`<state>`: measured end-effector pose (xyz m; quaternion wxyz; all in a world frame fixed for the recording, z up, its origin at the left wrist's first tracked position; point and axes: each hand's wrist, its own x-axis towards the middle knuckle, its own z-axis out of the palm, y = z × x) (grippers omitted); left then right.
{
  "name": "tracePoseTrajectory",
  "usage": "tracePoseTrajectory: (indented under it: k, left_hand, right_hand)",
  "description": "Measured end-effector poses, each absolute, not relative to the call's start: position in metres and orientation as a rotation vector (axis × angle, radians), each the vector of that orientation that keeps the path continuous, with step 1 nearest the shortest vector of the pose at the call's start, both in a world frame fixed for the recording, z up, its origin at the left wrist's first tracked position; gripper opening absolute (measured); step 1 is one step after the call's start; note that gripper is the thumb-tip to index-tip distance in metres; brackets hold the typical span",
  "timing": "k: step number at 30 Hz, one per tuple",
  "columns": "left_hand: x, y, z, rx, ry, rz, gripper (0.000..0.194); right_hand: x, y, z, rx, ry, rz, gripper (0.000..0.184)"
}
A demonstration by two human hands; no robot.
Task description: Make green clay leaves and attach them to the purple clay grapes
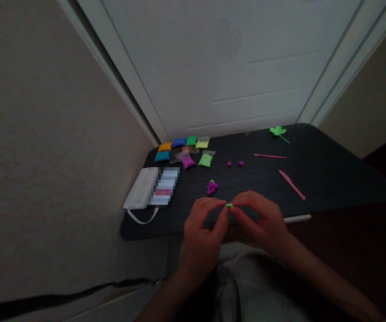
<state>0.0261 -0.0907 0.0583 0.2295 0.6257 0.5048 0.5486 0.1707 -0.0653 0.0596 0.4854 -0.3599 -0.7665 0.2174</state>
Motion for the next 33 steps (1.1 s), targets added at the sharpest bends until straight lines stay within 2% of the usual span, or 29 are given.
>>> tracePoseTrajectory:
  k: [5,24,33]
  left_hand:
    - [0.027,-0.091,0.06,1.634,1.398,1.482,0.006]
    - [0.028,-0.089,0.057,1.558,1.388,1.464,0.007]
    - [0.038,-0.085,0.054,1.052,1.261,1.484,0.011]
  right_hand:
    - [0.17,-0.065,0.06,-0.893,-1.868,0.539,0.007]
    - [0.173,-0.064,0.058,-0.874,-1.889,0.532,0.009]
    - [0.168,-0.06,0.053,-0.88,-1.854,0.579,0.008]
